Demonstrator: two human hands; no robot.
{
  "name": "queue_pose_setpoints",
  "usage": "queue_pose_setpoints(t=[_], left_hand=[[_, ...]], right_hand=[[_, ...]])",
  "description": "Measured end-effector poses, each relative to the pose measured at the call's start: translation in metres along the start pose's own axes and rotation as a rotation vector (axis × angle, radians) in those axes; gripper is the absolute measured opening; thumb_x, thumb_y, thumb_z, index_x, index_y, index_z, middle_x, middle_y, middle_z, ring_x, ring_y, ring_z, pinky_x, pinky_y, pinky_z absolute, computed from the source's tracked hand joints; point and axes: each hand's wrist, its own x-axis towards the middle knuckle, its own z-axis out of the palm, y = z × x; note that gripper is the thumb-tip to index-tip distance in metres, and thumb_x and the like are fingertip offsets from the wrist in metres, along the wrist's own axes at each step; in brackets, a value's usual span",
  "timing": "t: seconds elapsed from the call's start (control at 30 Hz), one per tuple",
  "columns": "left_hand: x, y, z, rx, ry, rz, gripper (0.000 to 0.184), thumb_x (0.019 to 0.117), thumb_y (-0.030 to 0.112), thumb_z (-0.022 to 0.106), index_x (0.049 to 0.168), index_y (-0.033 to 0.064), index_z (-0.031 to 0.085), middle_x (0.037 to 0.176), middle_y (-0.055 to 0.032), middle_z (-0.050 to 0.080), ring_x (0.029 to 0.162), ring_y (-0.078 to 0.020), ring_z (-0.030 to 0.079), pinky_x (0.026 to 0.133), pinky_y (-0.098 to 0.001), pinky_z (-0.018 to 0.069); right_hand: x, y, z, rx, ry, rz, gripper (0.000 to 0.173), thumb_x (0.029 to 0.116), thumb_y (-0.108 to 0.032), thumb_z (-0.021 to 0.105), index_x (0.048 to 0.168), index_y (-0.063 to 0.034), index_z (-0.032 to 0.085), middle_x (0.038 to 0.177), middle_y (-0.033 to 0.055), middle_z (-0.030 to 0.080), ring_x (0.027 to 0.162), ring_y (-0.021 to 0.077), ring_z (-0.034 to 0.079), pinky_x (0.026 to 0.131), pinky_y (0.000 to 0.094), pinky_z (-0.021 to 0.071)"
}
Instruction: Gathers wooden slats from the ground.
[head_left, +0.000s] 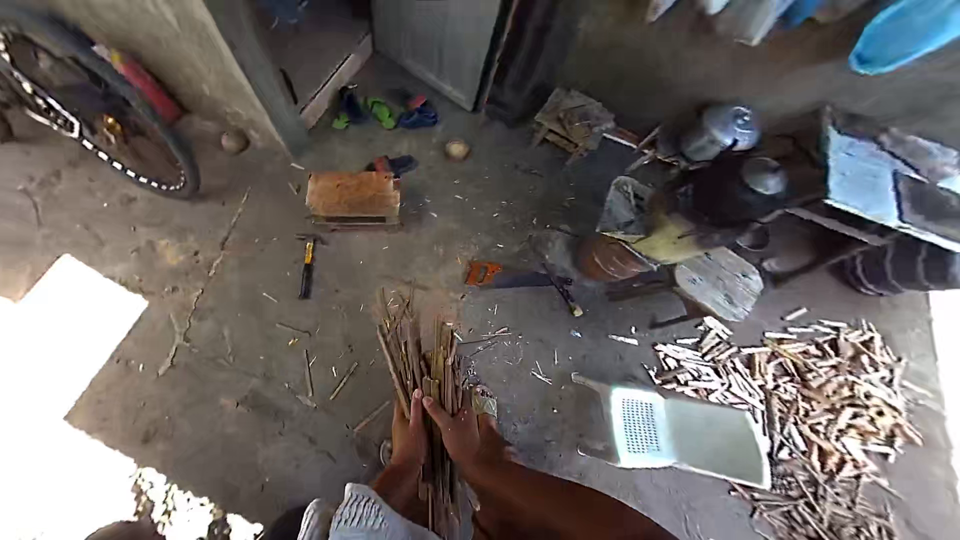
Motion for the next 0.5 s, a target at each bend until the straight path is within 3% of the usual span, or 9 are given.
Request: queue_pose_setpoints(t=[0.17,0.27,0.4,0.5], left_hand=[[-0.027,0.038,0.029,0.211,-0.128,0.099,0.060,0.1115,0.039,0.042,0.155,-0.0018,0.038,0.140,-0.0277,0.058,0.130,-0.0333,0.059,0.113,-0.0501,0.0432],[-0.042,0.048,0.050,0.285,-0.145,0.176,0.058,0.1111,0.042,0.043,0.152,-0.0005,0.043,0.131,-0.0255,0.064,0.121,-0.0305,0.064,0.107,-0.0489,0.0479],[-0.062,0.054,0.096,0.410,-0.144,0.204,0.064,0.1099,0.047,0.044,0.154,0.0006,0.042,0.137,-0.0286,0.060,0.130,-0.0370,0.058,0.111,-0.0551,0.0429],[-0.078,0.051,0.141,0.476,-0.173,0.260,0.065,0.1098,0.048,0.042,0.155,0.0016,0.040,0.145,-0.0262,0.055,0.137,-0.0344,0.053,0.115,-0.0529,0.0394]], right_hand=[[-0.028,-0.019,-0.033,0.204,0.164,-0.034,0.084,0.0883,-0.033,0.082,0.151,0.0005,0.038,0.139,0.0235,0.059,0.129,0.0281,0.059,0.110,0.0454,0.0477],[-0.038,-0.023,-0.055,0.324,0.199,-0.065,0.082,0.0882,-0.032,0.082,0.151,-0.0009,0.040,0.138,0.0224,0.060,0.127,0.0269,0.060,0.110,0.0448,0.0483],[-0.043,-0.024,-0.106,0.438,0.201,-0.103,0.080,0.0886,-0.032,0.081,0.150,-0.0007,0.040,0.137,0.0218,0.060,0.125,0.0256,0.061,0.108,0.0432,0.0493],[-0.040,-0.018,-0.154,0.478,0.200,-0.085,0.084,0.0884,-0.036,0.082,0.152,-0.0024,0.038,0.138,0.0219,0.060,0.127,0.0268,0.060,0.109,0.0451,0.0490]])
